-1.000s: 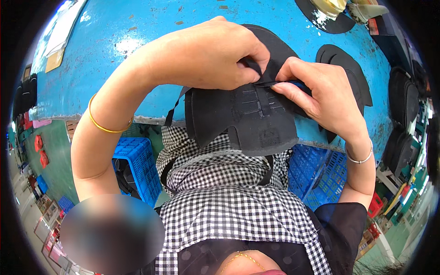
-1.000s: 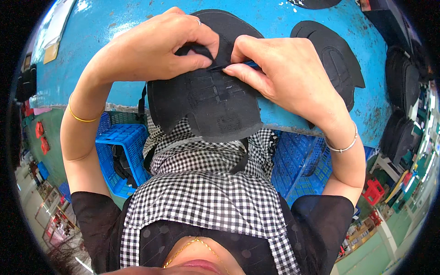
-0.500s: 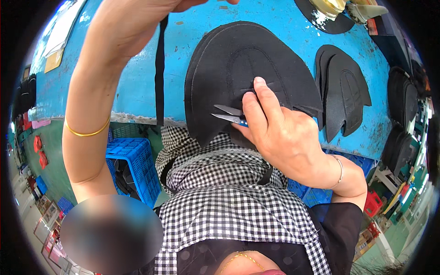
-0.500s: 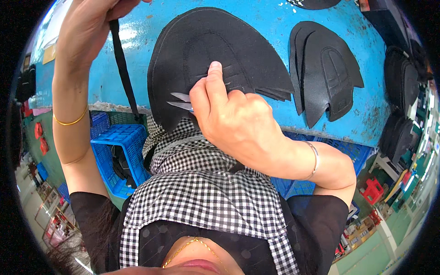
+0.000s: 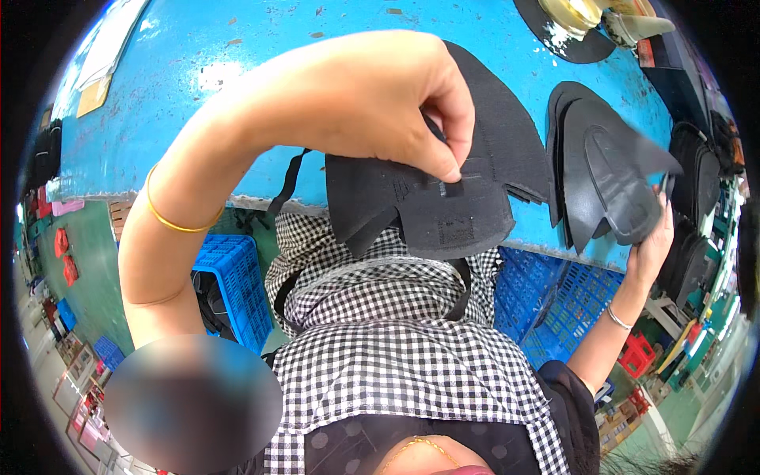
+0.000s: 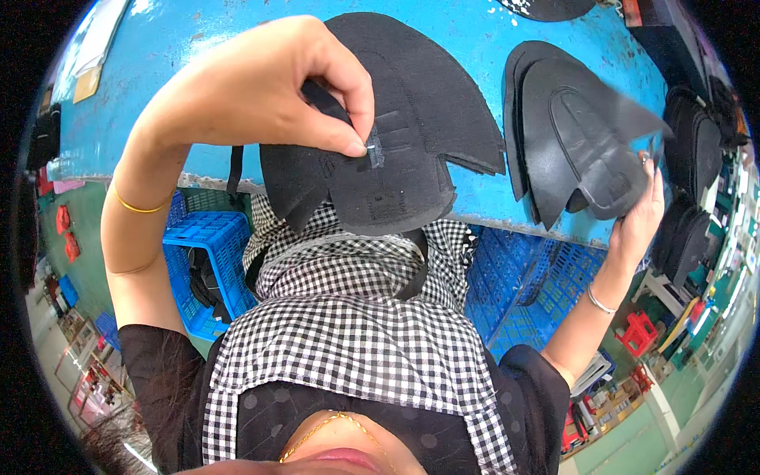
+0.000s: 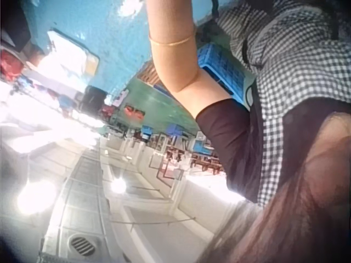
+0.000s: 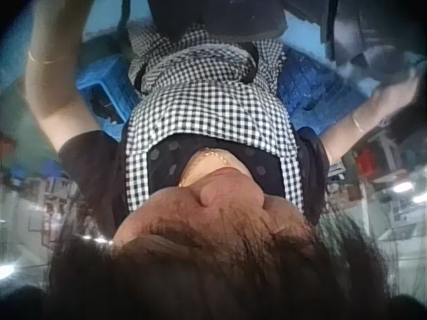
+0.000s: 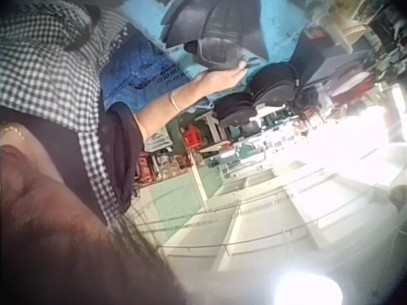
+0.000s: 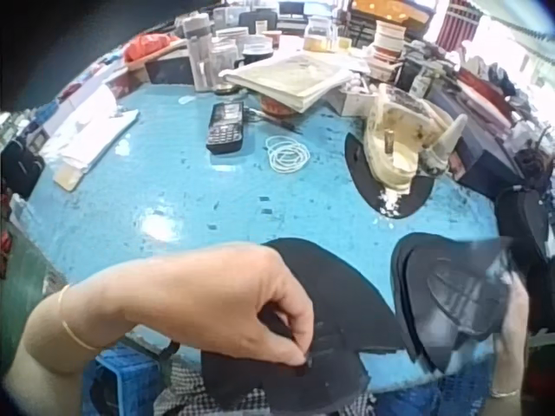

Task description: Trimming threads and cleaning excess material from shoe upper components using small snips.

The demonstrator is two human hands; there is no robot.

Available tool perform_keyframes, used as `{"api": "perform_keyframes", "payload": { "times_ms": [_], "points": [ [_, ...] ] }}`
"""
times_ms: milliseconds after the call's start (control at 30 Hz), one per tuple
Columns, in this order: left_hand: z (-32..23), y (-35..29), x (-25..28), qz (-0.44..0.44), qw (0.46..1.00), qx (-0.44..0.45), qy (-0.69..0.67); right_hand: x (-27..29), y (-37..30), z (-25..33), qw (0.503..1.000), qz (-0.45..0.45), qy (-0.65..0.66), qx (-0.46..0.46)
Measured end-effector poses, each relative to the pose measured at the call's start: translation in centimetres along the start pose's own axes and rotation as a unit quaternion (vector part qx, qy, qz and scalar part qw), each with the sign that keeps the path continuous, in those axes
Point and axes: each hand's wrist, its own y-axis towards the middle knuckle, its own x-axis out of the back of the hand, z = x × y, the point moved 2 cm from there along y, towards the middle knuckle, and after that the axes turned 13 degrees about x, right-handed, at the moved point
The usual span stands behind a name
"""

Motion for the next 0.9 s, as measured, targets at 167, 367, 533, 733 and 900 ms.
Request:
{"api": "perform_keyframes", "payload": {
  "times_ms": [167, 367, 533, 733, 900],
  "points": [
    [0.1, 0.7, -1.0, -0.019, 0.998, 0.009, 0.054, 1.1, -0.3, 0.0, 0.989, 0.103, 0.101, 0.02],
    [0.1, 1.1, -1.8, -0.078, 0.987, -0.018, 0.138, -9.4, -5.7, 6.5, 0.914, 0.346, -0.033, 0.208],
    [0.4, 0.4, -1.1, -0.178, 0.956, -0.051, 0.225, -17.2, -8.0, 9.7, 0.705, 0.534, -0.127, 0.45],
    [1.3, 0.5, -0.3, -0.134, 0.979, -0.012, 0.15, -17.7, -6.7, 10.3, 0.643, 0.623, -0.114, 0.431],
    [1.1, 0.9, -0.4, -0.128, 0.972, -0.019, 0.197, -18.2, -6.9, 10.4, 0.682, 0.572, -0.163, 0.426]
  ]
}}
